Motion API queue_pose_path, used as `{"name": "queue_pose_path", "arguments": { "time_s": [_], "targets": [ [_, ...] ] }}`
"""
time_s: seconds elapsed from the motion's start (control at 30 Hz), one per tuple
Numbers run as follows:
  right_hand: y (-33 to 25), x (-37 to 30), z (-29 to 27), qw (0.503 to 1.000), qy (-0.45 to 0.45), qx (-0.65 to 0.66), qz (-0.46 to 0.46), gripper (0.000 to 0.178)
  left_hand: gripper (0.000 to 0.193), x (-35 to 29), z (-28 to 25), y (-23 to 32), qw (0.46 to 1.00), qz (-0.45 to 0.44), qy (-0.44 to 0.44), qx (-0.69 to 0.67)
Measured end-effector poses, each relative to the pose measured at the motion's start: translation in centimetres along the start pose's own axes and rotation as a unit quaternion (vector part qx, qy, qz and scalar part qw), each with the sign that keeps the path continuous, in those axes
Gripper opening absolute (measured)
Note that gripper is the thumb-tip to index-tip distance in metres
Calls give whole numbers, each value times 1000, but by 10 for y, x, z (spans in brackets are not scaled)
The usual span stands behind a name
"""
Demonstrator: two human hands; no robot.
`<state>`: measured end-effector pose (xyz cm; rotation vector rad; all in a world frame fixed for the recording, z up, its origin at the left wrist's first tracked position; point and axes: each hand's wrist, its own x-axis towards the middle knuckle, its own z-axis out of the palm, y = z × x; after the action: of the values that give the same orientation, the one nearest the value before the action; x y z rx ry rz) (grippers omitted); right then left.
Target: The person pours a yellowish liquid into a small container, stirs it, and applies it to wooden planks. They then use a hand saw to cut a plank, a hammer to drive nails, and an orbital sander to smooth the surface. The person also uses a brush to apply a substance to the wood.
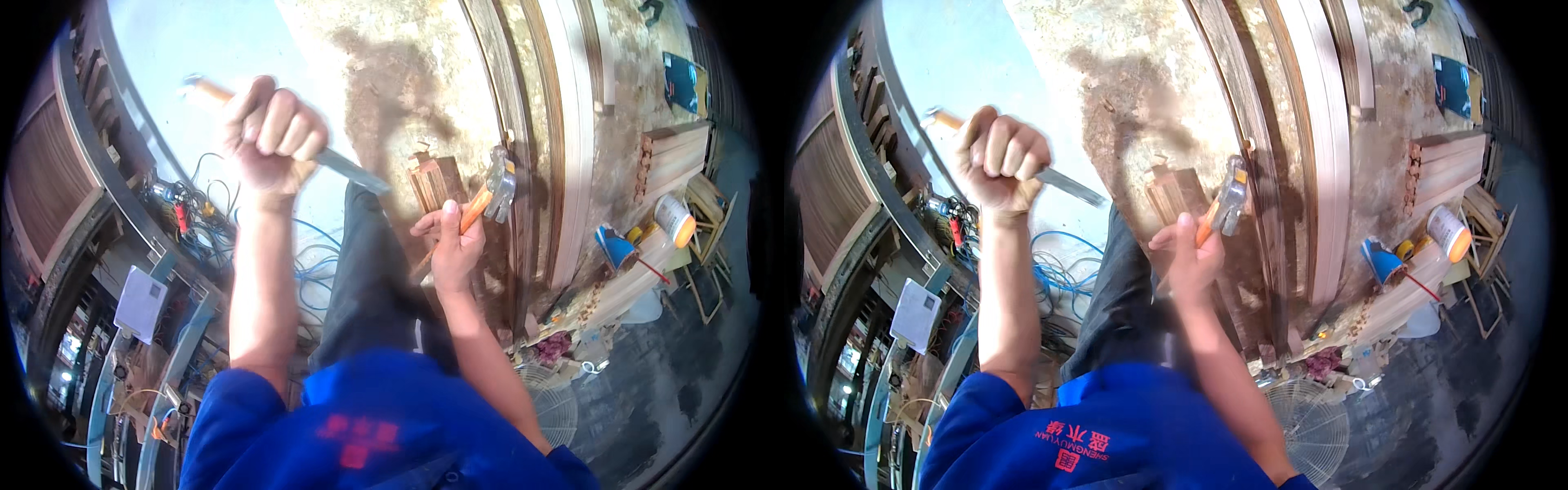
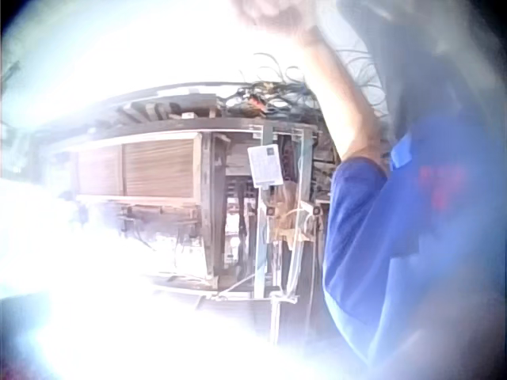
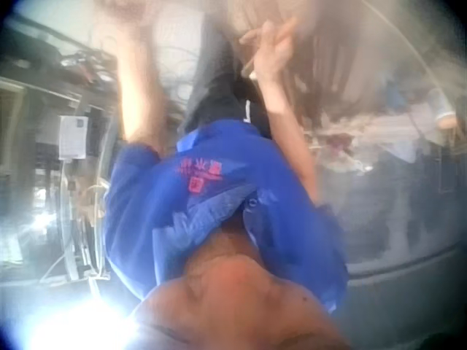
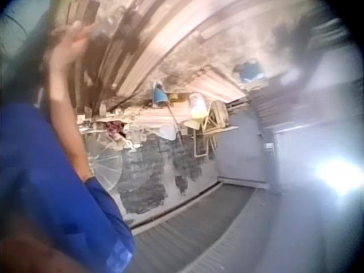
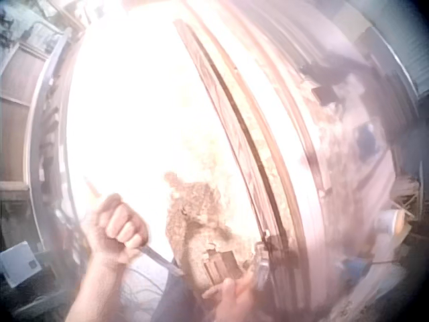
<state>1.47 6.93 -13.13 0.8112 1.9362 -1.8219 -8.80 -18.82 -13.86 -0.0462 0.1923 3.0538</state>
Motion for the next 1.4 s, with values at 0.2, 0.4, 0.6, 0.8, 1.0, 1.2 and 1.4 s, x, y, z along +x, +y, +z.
{"name": "queue_pose_path", "arguments": {
  "time_s": [0.2, 0.4, 0.6, 0.8, 1.0, 1.2, 1.4],
  "targets": [
    [1, -4, -2, 1000, -9, 8, 5, 28, 32, -11, 36, -54, 573, -218, 168, 772],
    [6, -2, -3, 1000, -9, -7, -9, 31, 28, -13, 14, -81, 504, -248, 64, 825],
    [1, -4, 1, 999, 2, -47, -17, 38, 25, -11, 12, -82, 509, -280, 90, 809],
    [12, -3, -1, 996, 1, -66, -54, 26, 20, -24, 13, -93, 548, -186, 120, 806],
    [4, -9, -18, 996, -17, 59, 63, 25, 38, -11, 3, -102, 608, -326, 190, 699],
    [20, -92, -142, 982, 51, -149, -109, 38, 37, -37, -17, -75, 465, -301, 159, 817],
    [104, -199, -415, 870, 326, -350, 118, 34, 36, -56, 75, -165, 370, -155, 12, 916]
  ]
}}
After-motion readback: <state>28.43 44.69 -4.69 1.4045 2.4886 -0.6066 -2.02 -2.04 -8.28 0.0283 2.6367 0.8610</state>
